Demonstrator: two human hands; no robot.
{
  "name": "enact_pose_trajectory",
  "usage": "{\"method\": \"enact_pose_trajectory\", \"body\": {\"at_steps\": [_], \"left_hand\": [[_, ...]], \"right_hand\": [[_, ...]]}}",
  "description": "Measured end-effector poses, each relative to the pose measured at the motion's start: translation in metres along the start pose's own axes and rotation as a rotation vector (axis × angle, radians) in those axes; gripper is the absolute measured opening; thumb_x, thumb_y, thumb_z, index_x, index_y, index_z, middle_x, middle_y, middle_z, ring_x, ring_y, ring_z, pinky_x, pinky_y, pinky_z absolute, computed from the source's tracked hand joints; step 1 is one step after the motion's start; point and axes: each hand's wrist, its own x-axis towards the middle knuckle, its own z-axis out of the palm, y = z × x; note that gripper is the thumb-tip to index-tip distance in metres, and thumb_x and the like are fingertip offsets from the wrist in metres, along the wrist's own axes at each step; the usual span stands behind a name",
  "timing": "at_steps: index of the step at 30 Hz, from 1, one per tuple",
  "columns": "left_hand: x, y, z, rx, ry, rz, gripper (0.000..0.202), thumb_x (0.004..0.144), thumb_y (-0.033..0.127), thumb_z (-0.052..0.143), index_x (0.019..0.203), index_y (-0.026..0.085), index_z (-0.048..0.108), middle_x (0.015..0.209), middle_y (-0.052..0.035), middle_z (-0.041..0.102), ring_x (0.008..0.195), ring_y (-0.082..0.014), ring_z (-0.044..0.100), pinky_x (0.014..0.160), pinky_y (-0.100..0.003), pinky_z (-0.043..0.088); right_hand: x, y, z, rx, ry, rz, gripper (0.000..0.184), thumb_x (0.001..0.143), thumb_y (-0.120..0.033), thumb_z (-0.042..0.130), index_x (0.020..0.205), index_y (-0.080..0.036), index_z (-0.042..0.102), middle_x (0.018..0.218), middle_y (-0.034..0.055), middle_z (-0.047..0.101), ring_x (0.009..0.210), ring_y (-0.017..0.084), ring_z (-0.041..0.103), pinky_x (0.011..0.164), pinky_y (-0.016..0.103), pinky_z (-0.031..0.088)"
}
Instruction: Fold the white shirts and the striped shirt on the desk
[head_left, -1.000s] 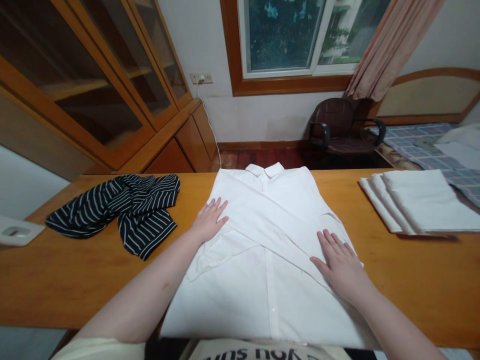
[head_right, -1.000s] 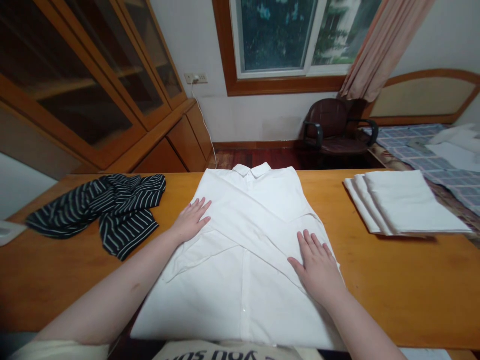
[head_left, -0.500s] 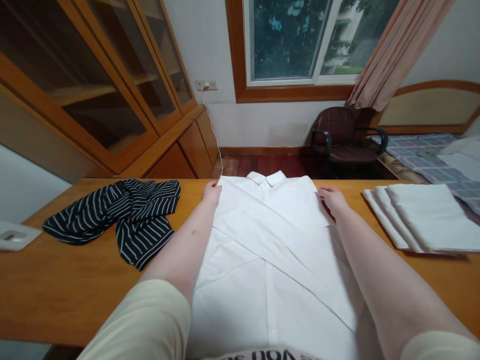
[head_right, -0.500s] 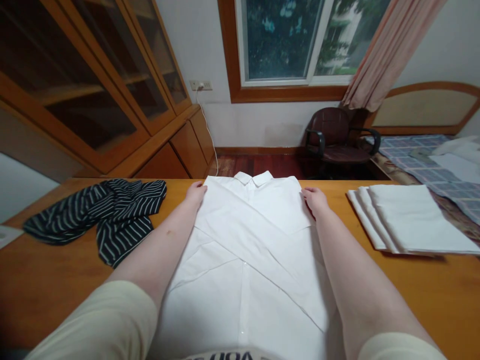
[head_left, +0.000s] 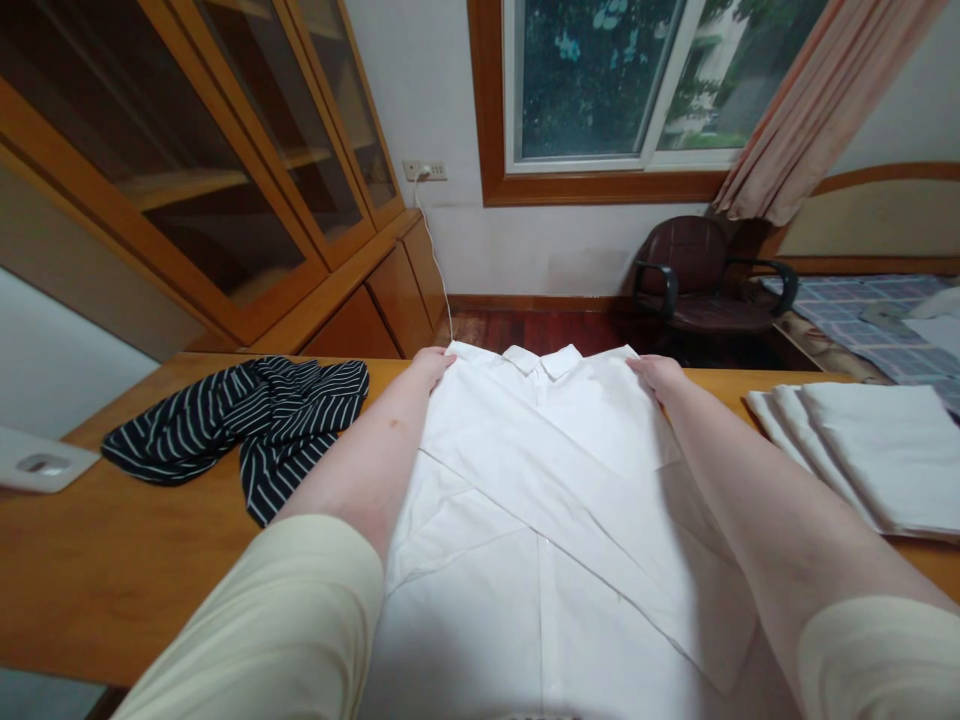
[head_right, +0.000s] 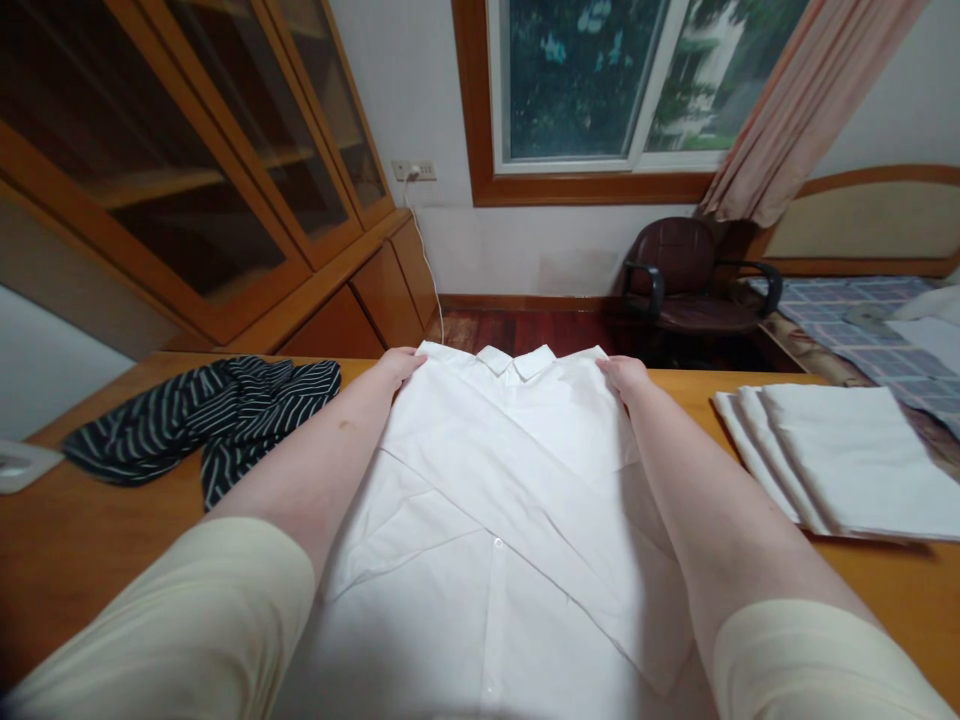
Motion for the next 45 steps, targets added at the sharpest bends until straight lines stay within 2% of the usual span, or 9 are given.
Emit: {"method": "enact_pose_trajectory", "body": {"at_steps": [8, 12, 15, 19, 26, 32, 37, 41, 45], "left_hand": [[-0.014, 0.024, -0.025, -0.086, -0.003, 0.073, 0.023, 0.073, 0.021, 0.070, 0.094, 0.013, 0.068, 0.080, -0.0077, 0.070, 0.070, -0.0174, 0.066, 0.058, -0.023, 0.050], [-0.036, 0.027, -0.045, -0.136, -0.124, 0.086, 0.017, 0.076, 0.020, 0.066, 0.092, 0.015, 0.065, 0.074, -0.0047, 0.067, 0.060, -0.0127, 0.064, 0.048, -0.018, 0.046], [-0.057, 0.024, -0.061, -0.246, -0.255, 0.137, 0.016, 0.074, 0.019, 0.067, 0.090, 0.016, 0.063, 0.081, -0.0040, 0.067, 0.067, -0.0121, 0.066, 0.053, -0.017, 0.049], [-0.089, 0.010, -0.085, -0.371, -0.376, 0.233, 0.023, 0.070, 0.022, 0.070, 0.091, 0.017, 0.062, 0.088, -0.0027, 0.067, 0.076, -0.0131, 0.067, 0.066, -0.021, 0.053], [-0.136, -0.043, -0.112, -0.405, -0.384, 0.247, 0.035, 0.065, 0.034, 0.076, 0.093, 0.018, 0.063, 0.096, -0.0051, 0.069, 0.089, -0.0198, 0.067, 0.087, -0.038, 0.052], [-0.152, -0.073, -0.110, -0.472, -0.318, 0.170, 0.030, 0.060, 0.034, 0.079, 0.080, 0.018, 0.063, 0.094, -0.0049, 0.070, 0.088, -0.0197, 0.066, 0.087, -0.037, 0.053], [-0.139, -0.057, -0.102, -0.643, -0.292, 0.159, 0.019, 0.066, 0.020, 0.072, 0.081, 0.017, 0.060, 0.079, -0.0007, 0.067, 0.075, -0.0132, 0.066, 0.082, -0.030, 0.053], [-0.110, -0.030, -0.073, -0.814, -0.194, 0.168, 0.015, 0.074, 0.011, 0.059, 0.087, 0.017, 0.059, 0.087, -0.0026, 0.067, 0.086, -0.0112, 0.065, 0.089, -0.028, 0.050], [-0.094, -0.023, -0.024, -0.645, -0.083, 0.143, 0.052, 0.079, 0.015, 0.055, 0.128, 0.024, 0.043, 0.123, -0.0080, 0.057, 0.114, -0.0154, 0.056, 0.095, -0.030, 0.046]], "right_hand": [[-0.005, -0.026, -0.031, -0.048, 0.146, -0.240, 0.043, 0.063, -0.026, 0.075, 0.098, -0.003, 0.069, 0.081, 0.0100, 0.068, 0.062, 0.010, 0.055, 0.053, 0.021, 0.042], [-0.034, -0.040, -0.054, 0.022, 0.008, -0.271, 0.030, 0.062, -0.026, 0.075, 0.087, -0.009, 0.070, 0.060, 0.0026, 0.062, 0.047, 0.008, 0.049, 0.040, 0.018, 0.032], [-0.065, -0.043, -0.072, 0.089, -0.133, -0.312, 0.023, 0.062, -0.027, 0.075, 0.080, -0.014, 0.068, 0.060, 0.0024, 0.062, 0.049, 0.010, 0.055, 0.040, 0.018, 0.036], [-0.103, -0.030, -0.098, 0.180, -0.205, -0.349, 0.022, 0.062, -0.030, 0.076, 0.078, -0.019, 0.067, 0.069, 0.0030, 0.067, 0.062, 0.014, 0.063, 0.051, 0.022, 0.046], [-0.146, 0.025, -0.126, 0.208, -0.247, -0.341, 0.025, 0.064, -0.040, 0.075, 0.078, -0.021, 0.068, 0.078, 0.0037, 0.070, 0.074, 0.017, 0.065, 0.070, 0.030, 0.053], [-0.167, 0.051, -0.122, 0.206, -0.184, -0.290, 0.026, 0.058, -0.037, 0.077, 0.077, -0.022, 0.069, 0.082, 0.0037, 0.070, 0.078, 0.018, 0.064, 0.075, 0.032, 0.054], [-0.149, 0.038, -0.116, 0.304, -0.212, -0.299, 0.021, 0.062, -0.030, 0.073, 0.079, -0.020, 0.067, 0.073, 0.0019, 0.066, 0.066, 0.013, 0.061, 0.066, 0.027, 0.053], [-0.113, 0.014, -0.089, 0.486, -0.202, -0.230, 0.014, 0.065, -0.022, 0.069, 0.076, -0.018, 0.062, 0.063, -0.0012, 0.059, 0.056, 0.010, 0.057, 0.059, 0.023, 0.052], [-0.086, 0.002, -0.050, 0.427, -0.041, -0.194, 0.019, 0.068, -0.019, 0.061, 0.087, -0.018, 0.058, 0.073, 0.0019, 0.062, 0.066, 0.013, 0.062, 0.062, 0.025, 0.053]]}}
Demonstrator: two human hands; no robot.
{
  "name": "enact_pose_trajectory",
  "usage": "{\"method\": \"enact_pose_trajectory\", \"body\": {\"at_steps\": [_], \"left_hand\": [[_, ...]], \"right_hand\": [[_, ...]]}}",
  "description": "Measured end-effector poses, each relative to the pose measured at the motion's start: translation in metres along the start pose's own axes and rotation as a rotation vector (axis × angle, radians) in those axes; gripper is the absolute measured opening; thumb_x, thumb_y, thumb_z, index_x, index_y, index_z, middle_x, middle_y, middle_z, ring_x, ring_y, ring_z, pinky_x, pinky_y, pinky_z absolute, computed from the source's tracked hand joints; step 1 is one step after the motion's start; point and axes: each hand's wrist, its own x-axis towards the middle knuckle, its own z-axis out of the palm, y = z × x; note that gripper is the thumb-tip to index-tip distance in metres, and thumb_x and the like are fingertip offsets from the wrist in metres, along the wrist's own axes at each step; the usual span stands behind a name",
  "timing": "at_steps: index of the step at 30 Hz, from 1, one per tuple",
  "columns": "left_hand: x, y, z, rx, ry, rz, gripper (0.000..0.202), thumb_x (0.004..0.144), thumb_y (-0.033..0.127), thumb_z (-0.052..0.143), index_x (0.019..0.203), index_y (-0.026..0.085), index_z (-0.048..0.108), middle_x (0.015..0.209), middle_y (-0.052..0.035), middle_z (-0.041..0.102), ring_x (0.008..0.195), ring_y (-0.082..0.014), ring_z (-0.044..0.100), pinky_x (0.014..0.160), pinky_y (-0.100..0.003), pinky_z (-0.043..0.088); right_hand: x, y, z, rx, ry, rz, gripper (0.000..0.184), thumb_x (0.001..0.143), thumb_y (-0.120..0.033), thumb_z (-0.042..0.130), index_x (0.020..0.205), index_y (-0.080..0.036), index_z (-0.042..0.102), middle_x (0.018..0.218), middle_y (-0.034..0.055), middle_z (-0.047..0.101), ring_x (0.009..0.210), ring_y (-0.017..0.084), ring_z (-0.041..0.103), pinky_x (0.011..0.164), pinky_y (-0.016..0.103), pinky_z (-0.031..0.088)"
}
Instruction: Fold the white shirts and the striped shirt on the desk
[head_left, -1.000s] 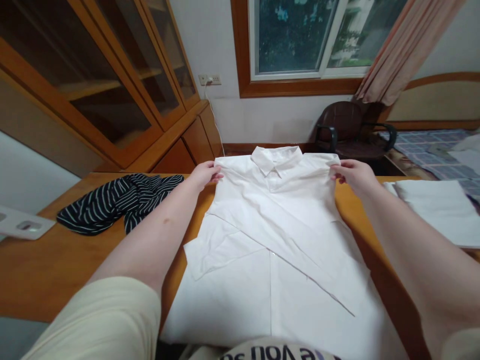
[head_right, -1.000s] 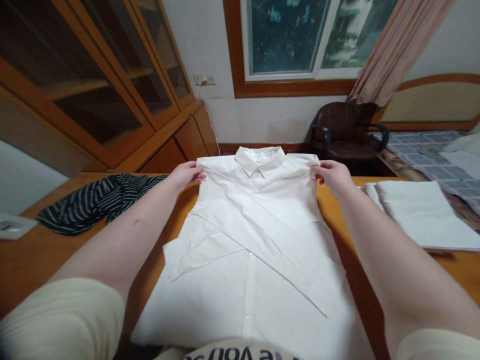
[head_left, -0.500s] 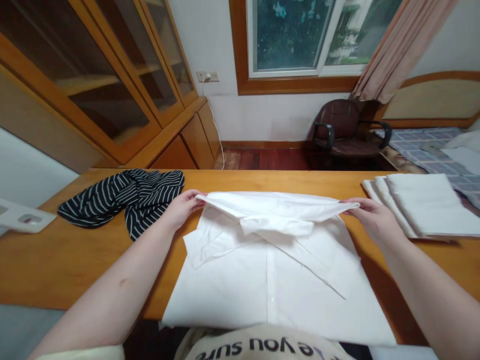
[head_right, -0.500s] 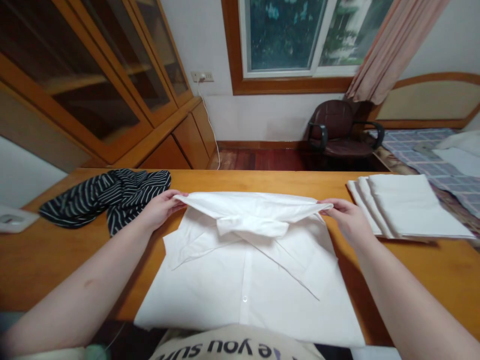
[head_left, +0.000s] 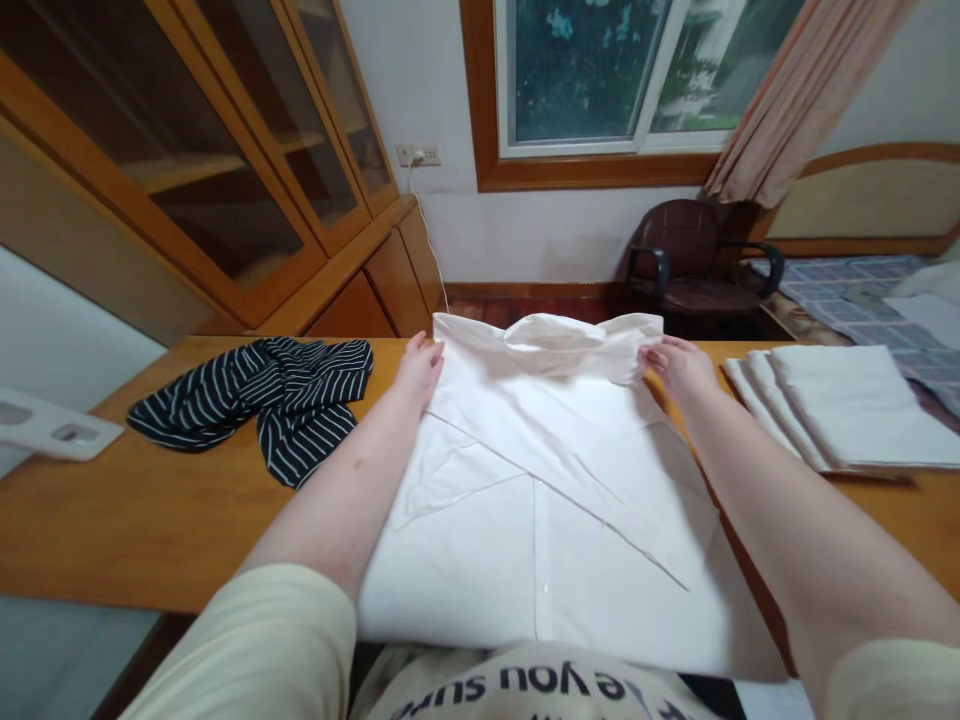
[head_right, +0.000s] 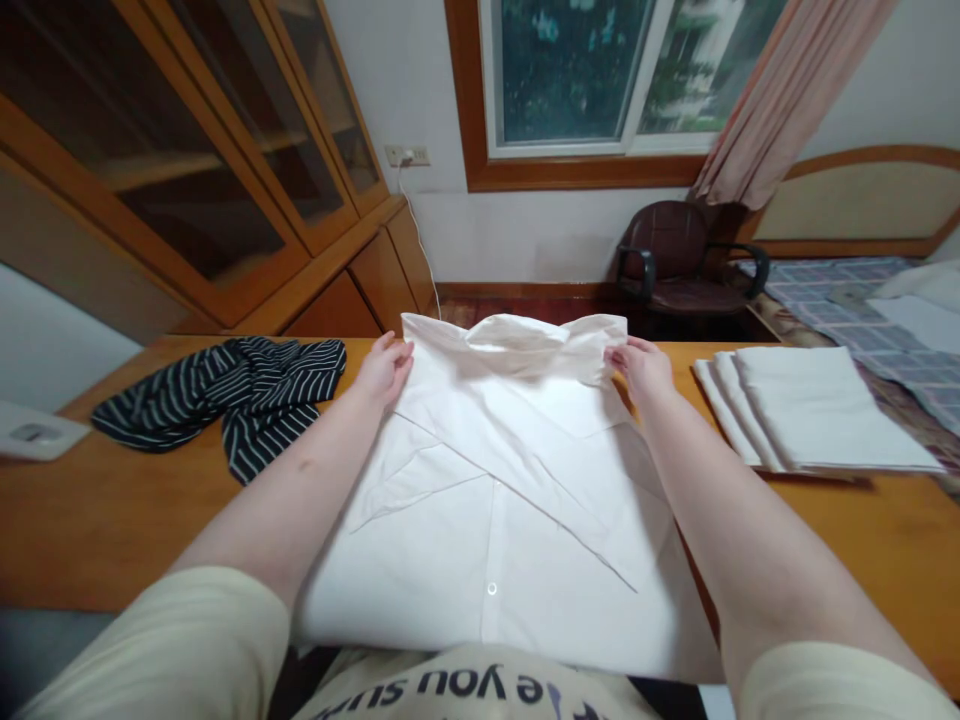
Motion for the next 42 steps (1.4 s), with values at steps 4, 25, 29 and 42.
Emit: {"method": "enact_pose_trajectory", "body": {"at_steps": [4, 25, 29, 42], "left_hand": [[-0.009, -0.038, 0.018, 0.418, -0.068, 0.045, 0.069, 0.081, 0.021, 0.053, 0.144, 0.024, 0.024, 0.147, -0.0125, 0.033, 0.131, -0.0225, 0.040, 0.099, -0.036, 0.042], [-0.060, -0.050, 0.047, 1.568, -0.651, 0.427, 0.066, 0.088, 0.056, 0.035, 0.146, 0.027, 0.025, 0.155, -0.0077, 0.016, 0.142, -0.0330, 0.010, 0.110, -0.057, 0.009], [-0.053, -0.052, 0.054, 1.563, -0.677, 0.500, 0.065, 0.089, 0.057, 0.032, 0.146, 0.027, 0.025, 0.155, -0.0065, 0.017, 0.142, -0.0297, 0.010, 0.111, -0.054, 0.009], [-0.051, -0.056, 0.053, 1.557, -0.663, 0.547, 0.066, 0.088, 0.059, 0.030, 0.146, 0.029, 0.024, 0.155, -0.0048, 0.017, 0.142, -0.0261, 0.012, 0.112, -0.052, 0.008]], "right_hand": [[-0.006, 0.020, 0.019, -0.474, -0.019, -0.052, 0.028, 0.074, -0.024, 0.056, 0.101, -0.015, 0.061, 0.082, 0.0057, 0.065, 0.067, 0.014, 0.063, 0.063, 0.028, 0.050], [-0.103, 0.031, 0.049, -1.597, -0.412, -0.364, 0.036, 0.094, -0.040, 0.033, 0.106, -0.015, 0.056, 0.100, 0.0159, 0.065, 0.091, 0.027, 0.061, 0.077, 0.035, 0.041], [-0.123, 0.033, 0.056, -1.451, -0.547, -0.612, 0.046, 0.091, -0.041, 0.042, 0.127, -0.014, 0.047, 0.132, 0.0175, 0.049, 0.115, 0.029, 0.049, 0.094, 0.038, 0.035], [-0.112, 0.020, -0.071, -1.228, -0.628, -0.003, 0.037, 0.076, -0.054, 0.052, 0.058, -0.021, 0.049, 0.055, -0.0009, 0.055, 0.053, 0.015, 0.050, 0.049, 0.025, 0.032]]}}
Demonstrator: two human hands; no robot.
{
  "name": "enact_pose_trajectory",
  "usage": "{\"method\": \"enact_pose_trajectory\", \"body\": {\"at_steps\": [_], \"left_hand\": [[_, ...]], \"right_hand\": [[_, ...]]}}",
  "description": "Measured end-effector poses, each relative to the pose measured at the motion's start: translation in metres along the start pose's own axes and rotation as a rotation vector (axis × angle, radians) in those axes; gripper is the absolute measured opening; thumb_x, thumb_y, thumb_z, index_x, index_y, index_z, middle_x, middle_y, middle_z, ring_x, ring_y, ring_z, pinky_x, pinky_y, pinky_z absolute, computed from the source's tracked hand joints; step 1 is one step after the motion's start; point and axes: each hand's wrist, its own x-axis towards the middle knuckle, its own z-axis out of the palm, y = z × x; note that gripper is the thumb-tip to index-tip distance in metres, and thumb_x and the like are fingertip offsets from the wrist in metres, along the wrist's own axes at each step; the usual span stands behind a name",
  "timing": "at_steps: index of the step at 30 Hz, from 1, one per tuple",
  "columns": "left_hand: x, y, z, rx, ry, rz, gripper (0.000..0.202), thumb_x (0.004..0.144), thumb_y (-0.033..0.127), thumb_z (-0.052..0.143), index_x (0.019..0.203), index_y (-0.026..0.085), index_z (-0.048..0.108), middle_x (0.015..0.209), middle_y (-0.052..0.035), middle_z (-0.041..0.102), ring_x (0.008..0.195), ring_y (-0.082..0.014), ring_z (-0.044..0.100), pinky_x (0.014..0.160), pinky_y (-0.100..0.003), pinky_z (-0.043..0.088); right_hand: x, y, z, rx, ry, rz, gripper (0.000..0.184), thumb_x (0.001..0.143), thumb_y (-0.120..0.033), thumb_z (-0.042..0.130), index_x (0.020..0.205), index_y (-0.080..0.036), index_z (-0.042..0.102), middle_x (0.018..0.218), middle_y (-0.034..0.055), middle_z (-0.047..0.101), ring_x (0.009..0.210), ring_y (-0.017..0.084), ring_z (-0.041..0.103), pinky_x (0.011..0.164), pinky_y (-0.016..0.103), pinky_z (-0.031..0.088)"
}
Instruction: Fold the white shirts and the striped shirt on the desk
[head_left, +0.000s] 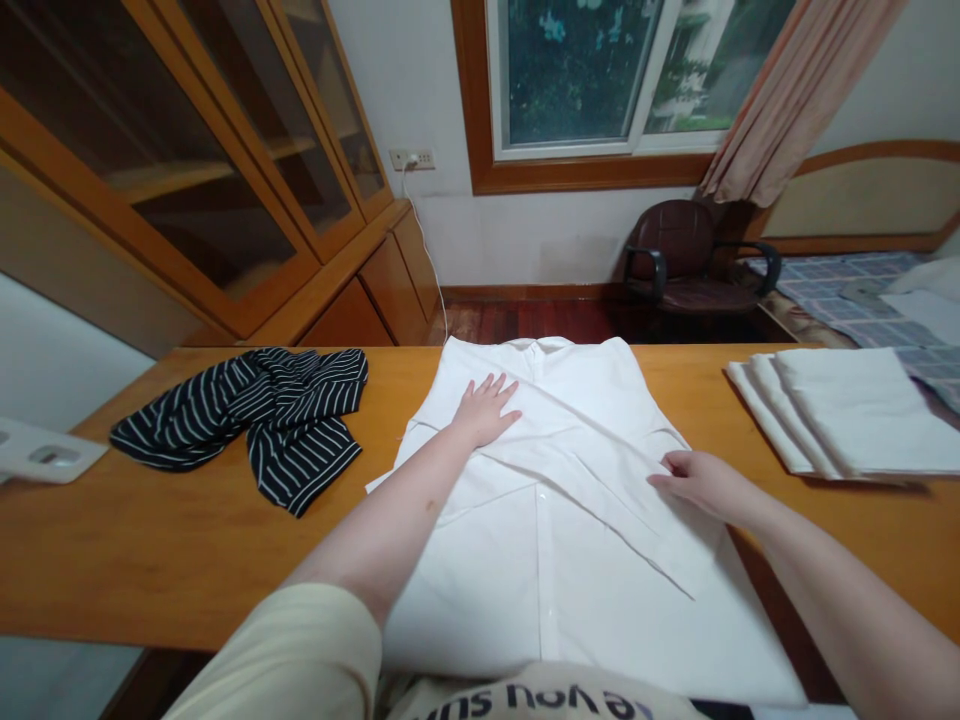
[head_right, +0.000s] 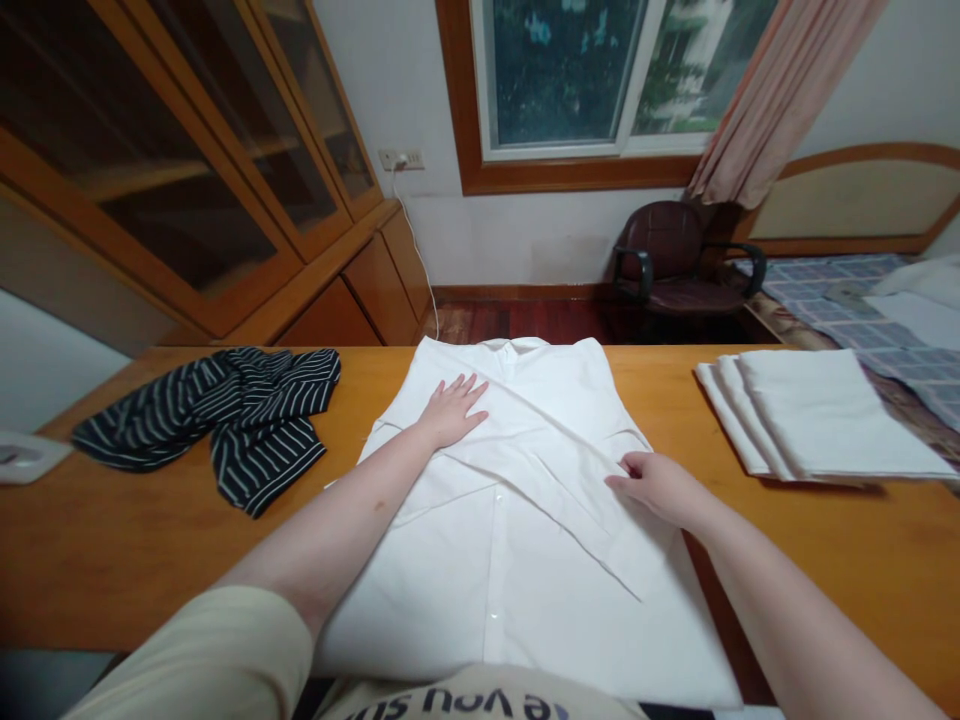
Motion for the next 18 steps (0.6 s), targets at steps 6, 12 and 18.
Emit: {"method": "enact_pose_trajectory", "body": {"at_steps": [6, 12, 18], "left_hand": [[-0.001, -0.001, 0.000, 0.006, 0.016, -0.001, 0.065, 0.089, 0.058, 0.031, 0.146, 0.029, 0.024, 0.155, -0.0044, 0.017, 0.142, -0.0255, 0.011, 0.112, -0.051, 0.007], [-0.001, -0.001, 0.000, 0.010, 0.014, 0.011, 0.065, 0.089, 0.058, 0.030, 0.146, 0.029, 0.024, 0.155, -0.0052, 0.018, 0.142, -0.0261, 0.012, 0.112, -0.053, 0.009], [-0.001, 0.001, 0.001, 0.006, 0.012, -0.011, 0.064, 0.089, 0.058, 0.032, 0.146, 0.030, 0.024, 0.155, -0.0040, 0.017, 0.142, -0.0258, 0.010, 0.112, -0.051, 0.007]], "right_hand": [[-0.017, 0.018, 0.005, -0.049, 0.162, 0.206, 0.036, 0.076, -0.054, 0.050, 0.060, -0.022, 0.056, 0.057, 0.0033, 0.061, 0.054, 0.020, 0.056, 0.049, 0.028, 0.036], [-0.014, 0.005, 0.001, -0.413, 0.336, 0.180, 0.041, 0.080, -0.055, 0.049, 0.083, -0.017, 0.064, 0.082, 0.0169, 0.067, 0.081, 0.034, 0.062, 0.070, 0.043, 0.045], [0.018, -0.078, 0.028, -0.253, 0.317, -0.396, 0.053, 0.088, -0.048, 0.045, 0.129, -0.016, 0.051, 0.140, 0.0174, 0.044, 0.126, 0.029, 0.042, 0.103, 0.044, 0.033]]}}
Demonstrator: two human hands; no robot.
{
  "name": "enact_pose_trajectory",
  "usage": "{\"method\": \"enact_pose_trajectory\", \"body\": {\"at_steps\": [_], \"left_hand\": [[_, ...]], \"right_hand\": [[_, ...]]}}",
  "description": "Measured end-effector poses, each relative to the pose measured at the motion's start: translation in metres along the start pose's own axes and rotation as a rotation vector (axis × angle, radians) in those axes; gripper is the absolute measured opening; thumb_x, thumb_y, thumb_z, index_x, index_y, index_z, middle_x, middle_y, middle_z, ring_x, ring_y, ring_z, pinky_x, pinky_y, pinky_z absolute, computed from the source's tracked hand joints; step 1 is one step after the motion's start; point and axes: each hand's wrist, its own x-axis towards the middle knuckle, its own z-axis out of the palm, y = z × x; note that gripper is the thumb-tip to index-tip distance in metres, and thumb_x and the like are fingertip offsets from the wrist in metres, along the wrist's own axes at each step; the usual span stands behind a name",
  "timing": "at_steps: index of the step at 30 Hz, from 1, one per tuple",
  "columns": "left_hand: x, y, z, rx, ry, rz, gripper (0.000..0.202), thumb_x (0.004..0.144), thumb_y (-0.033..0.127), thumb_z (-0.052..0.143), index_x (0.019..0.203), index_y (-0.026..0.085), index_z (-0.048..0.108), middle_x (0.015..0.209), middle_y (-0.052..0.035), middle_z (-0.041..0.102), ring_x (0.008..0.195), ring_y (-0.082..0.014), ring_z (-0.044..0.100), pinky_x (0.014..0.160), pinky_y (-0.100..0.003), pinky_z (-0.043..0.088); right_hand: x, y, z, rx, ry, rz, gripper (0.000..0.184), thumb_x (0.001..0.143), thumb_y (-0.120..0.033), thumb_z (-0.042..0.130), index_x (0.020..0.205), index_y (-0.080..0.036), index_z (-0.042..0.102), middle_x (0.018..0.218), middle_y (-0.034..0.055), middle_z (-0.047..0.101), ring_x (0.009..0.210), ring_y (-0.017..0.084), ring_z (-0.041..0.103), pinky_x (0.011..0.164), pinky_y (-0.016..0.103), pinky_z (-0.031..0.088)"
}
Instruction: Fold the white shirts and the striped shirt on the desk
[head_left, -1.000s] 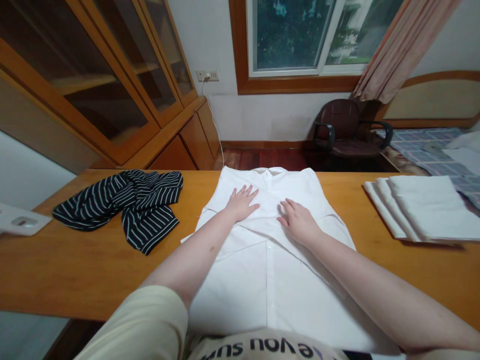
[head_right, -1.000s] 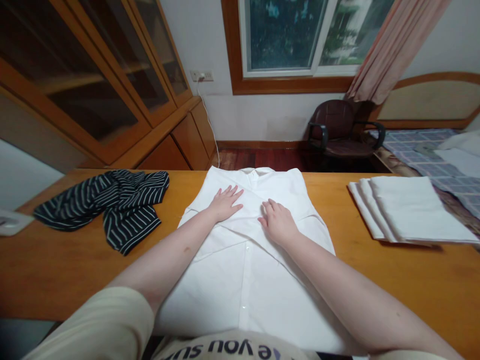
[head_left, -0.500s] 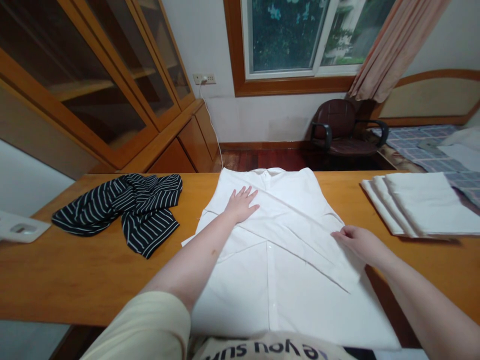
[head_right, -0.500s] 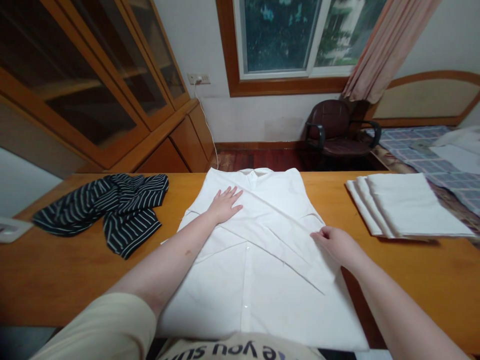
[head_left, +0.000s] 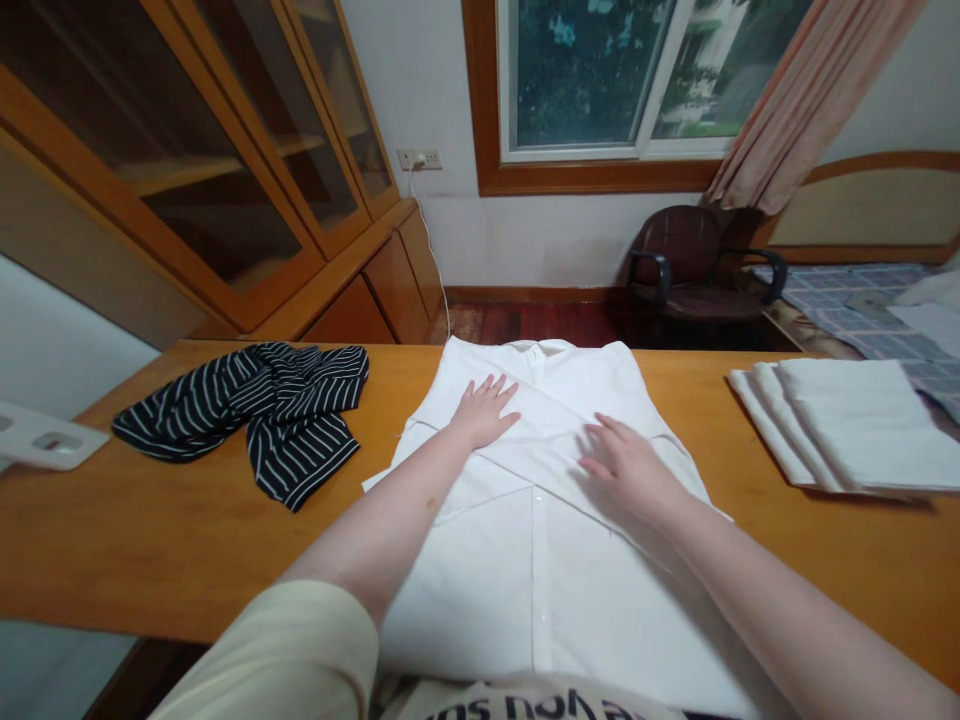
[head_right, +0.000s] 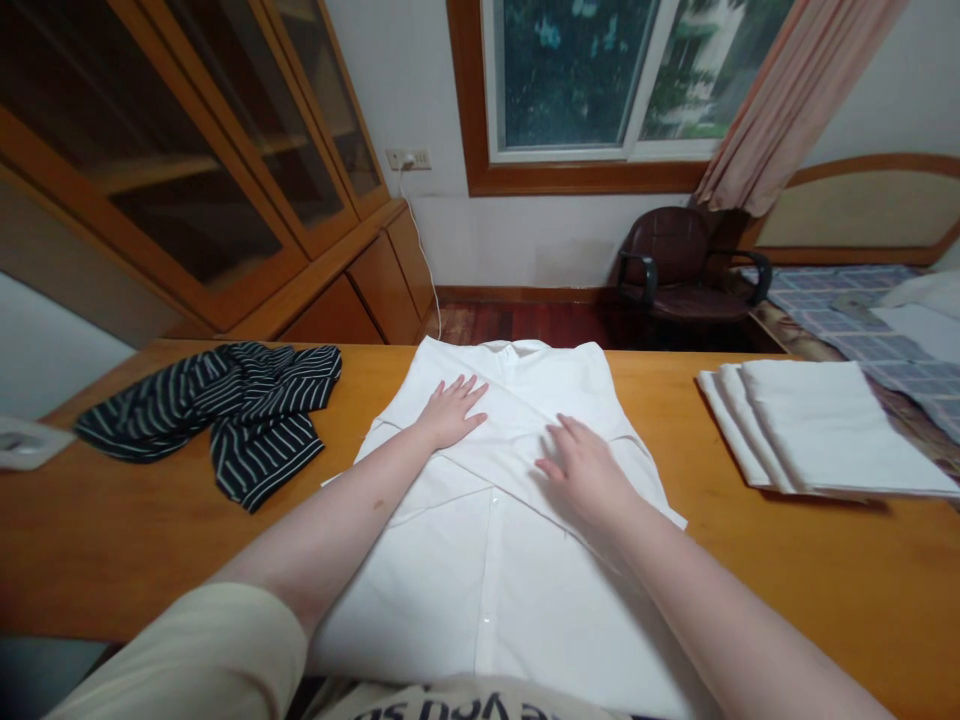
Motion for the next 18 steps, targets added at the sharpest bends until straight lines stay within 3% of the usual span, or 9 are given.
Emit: {"method": "enact_pose_trajectory", "body": {"at_steps": [3, 7, 12, 15, 18], "left_hand": [[0.000, 0.000, -0.001, -0.011, 0.008, 0.007, 0.064, 0.088, 0.058, 0.033, 0.146, 0.031, 0.023, 0.155, -0.0034, 0.018, 0.142, -0.0257, 0.010, 0.112, -0.052, 0.007], [0.001, -0.002, 0.000, -0.046, 0.013, -0.038, 0.066, 0.086, 0.062, 0.033, 0.145, 0.034, 0.025, 0.155, -0.0019, 0.018, 0.142, -0.0297, 0.009, 0.110, -0.060, 0.005], [0.012, -0.016, 0.001, -0.120, 0.007, -0.300, 0.063, 0.088, 0.059, 0.028, 0.146, 0.033, 0.026, 0.155, -0.0018, 0.016, 0.142, -0.0328, 0.006, 0.109, -0.061, 0.005], [0.024, -0.037, -0.004, -0.142, -0.002, -0.444, 0.069, 0.085, 0.060, 0.032, 0.147, 0.029, 0.024, 0.156, -0.0051, 0.013, 0.142, -0.0330, 0.005, 0.111, -0.057, 0.008], [0.032, -0.061, -0.009, -0.175, 0.010, -0.497, 0.074, 0.084, 0.059, 0.037, 0.147, 0.022, 0.026, 0.155, -0.0097, 0.013, 0.142, -0.0318, 0.009, 0.112, -0.051, 0.014]], "right_hand": [[0.038, -0.033, 0.027, 0.055, -0.124, -0.190, 0.067, 0.087, -0.056, 0.043, 0.141, -0.016, 0.038, 0.151, 0.0159, 0.026, 0.138, 0.031, 0.025, 0.108, 0.049, 0.024], [0.085, -0.032, 0.051, -0.001, -0.181, -0.165, 0.069, 0.089, -0.059, 0.033, 0.145, -0.019, 0.031, 0.153, 0.0133, 0.021, 0.140, 0.028, 0.018, 0.111, 0.048, 0.016], [0.112, 0.031, 0.049, -0.097, -0.085, 0.188, 0.073, 0.090, -0.061, 0.026, 0.147, -0.016, 0.025, 0.153, 0.0140, 0.019, 0.140, 0.030, 0.016, 0.110, 0.052, 0.013], [0.113, 0.075, 0.042, -0.105, -0.022, 0.415, 0.080, 0.087, -0.064, 0.026, 0.146, -0.009, 0.025, 0.152, 0.0180, 0.020, 0.140, 0.031, 0.017, 0.110, 0.052, 0.013], [0.114, 0.102, 0.038, -0.073, 0.027, 0.583, 0.084, 0.087, -0.064, 0.024, 0.147, -0.006, 0.022, 0.152, 0.0192, 0.021, 0.139, 0.030, 0.019, 0.110, 0.052, 0.014]]}}
